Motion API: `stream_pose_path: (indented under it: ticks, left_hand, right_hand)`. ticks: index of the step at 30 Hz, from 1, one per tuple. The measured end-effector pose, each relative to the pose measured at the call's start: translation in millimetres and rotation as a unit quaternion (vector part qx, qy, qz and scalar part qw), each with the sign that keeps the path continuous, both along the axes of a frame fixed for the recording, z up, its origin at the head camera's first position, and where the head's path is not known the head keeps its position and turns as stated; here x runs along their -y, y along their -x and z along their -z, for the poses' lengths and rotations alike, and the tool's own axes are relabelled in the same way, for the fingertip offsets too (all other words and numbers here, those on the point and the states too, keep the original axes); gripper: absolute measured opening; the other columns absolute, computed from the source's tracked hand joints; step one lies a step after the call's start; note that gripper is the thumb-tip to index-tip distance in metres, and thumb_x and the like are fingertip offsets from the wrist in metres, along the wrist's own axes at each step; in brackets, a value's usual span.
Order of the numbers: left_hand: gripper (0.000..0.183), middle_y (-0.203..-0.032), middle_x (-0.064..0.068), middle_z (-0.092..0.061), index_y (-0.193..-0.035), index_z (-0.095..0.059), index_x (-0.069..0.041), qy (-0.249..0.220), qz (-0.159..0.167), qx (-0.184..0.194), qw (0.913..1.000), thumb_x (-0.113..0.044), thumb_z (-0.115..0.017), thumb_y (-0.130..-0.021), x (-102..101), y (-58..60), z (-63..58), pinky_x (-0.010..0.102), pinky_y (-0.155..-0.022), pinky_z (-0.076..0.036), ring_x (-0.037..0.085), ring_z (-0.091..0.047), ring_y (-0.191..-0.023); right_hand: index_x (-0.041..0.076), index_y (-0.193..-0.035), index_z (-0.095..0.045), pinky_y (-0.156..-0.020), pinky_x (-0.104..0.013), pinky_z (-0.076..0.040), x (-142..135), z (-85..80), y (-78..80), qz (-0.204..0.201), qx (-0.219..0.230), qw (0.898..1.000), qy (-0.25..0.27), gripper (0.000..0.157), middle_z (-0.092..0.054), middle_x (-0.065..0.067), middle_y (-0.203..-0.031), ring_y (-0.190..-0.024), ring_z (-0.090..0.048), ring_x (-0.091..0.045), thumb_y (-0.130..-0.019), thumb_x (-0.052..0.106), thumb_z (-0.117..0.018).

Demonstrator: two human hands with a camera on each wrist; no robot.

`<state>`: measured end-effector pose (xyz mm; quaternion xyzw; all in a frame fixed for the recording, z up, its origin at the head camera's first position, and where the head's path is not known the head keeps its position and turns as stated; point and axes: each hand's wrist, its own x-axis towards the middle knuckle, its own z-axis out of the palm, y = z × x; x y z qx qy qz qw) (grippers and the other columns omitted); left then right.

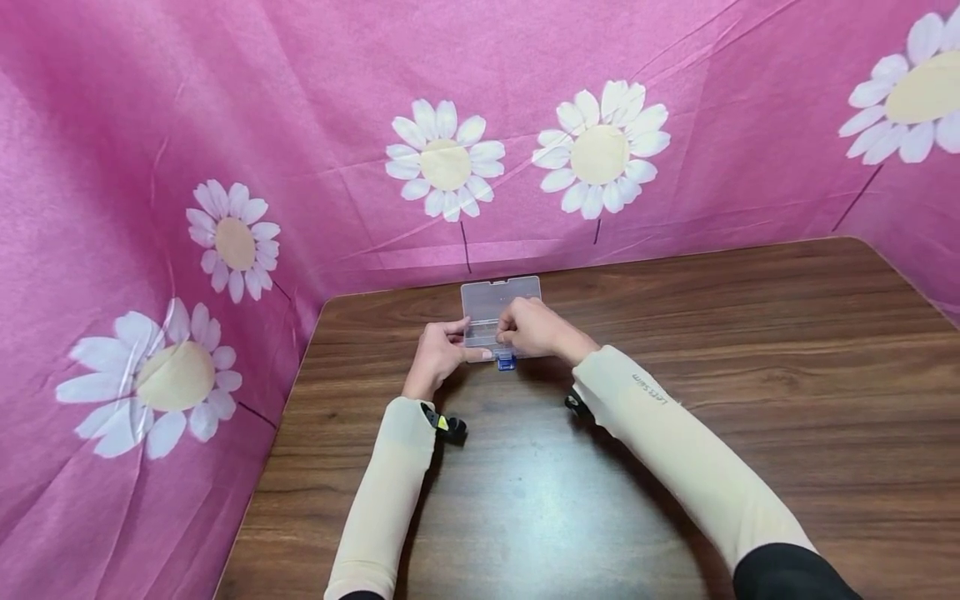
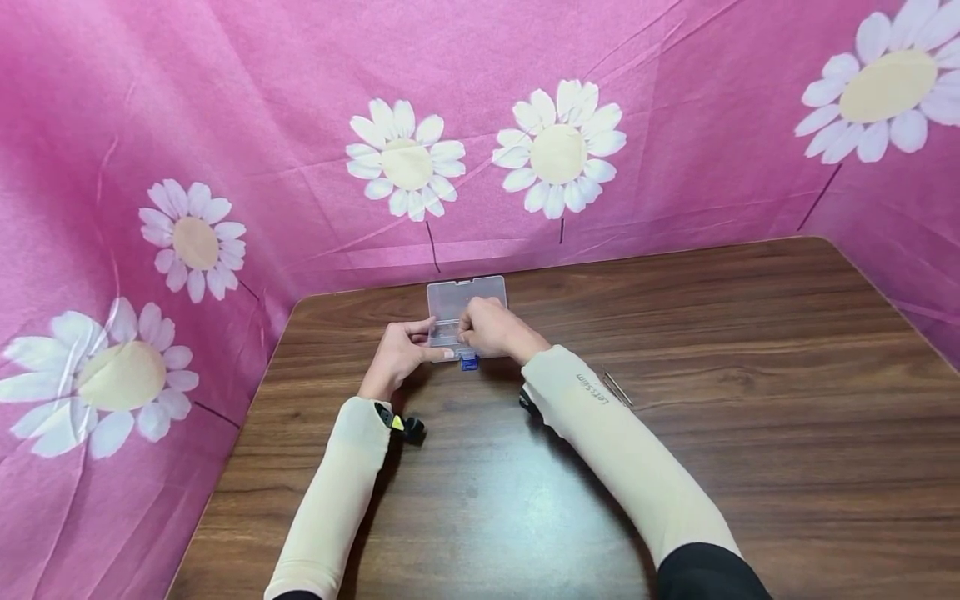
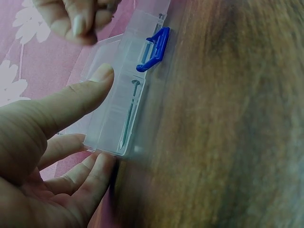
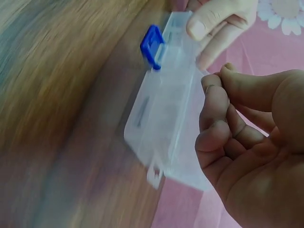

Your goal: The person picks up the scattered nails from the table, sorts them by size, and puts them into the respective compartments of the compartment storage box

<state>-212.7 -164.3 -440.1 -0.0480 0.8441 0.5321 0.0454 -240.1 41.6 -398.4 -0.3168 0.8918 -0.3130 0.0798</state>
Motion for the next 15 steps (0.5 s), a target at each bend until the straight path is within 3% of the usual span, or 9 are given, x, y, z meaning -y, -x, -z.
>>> stream_pose_path:
  ticks: [7, 15]
  left_hand:
    - [0.079, -0.13, 0.013, -0.065, -0.135, -0.063, -0.008, -0.009, 0.001, 0.003, 1.0, -0.004, -0.096, -0.064, 0, 0.5, -1.0, 0.029, -0.086, -0.054, 0.021, -0.064, -0.11]
    - [0.08, -0.126, 0.014, -0.067, -0.135, -0.063, -0.007, -0.003, 0.006, 0.0, 1.0, -0.007, -0.097, -0.063, 1, -1.3, -0.8, 0.027, -0.08, -0.054, 0.02, -0.065, -0.102]
  right_hand:
    - [0.009, -0.082, -0.077, -0.072, -0.037, -0.048, -32, -7.3, -7.2, 0.01, 0.008, 1.0, -0.011, 0.01, -0.063, 0.006, -0.068, -0.067, -0.055, -0.015, -0.091, 0.008, -0.072]
    - [0.011, -0.08, -0.075, -0.072, -0.037, -0.048, -70, -0.4, -20.8, 0.007, 0.005, 1.0, -0.022, 0.011, -0.062, 0.009, -0.067, -0.066, -0.054, -0.011, -0.09, 0.009, -0.072]
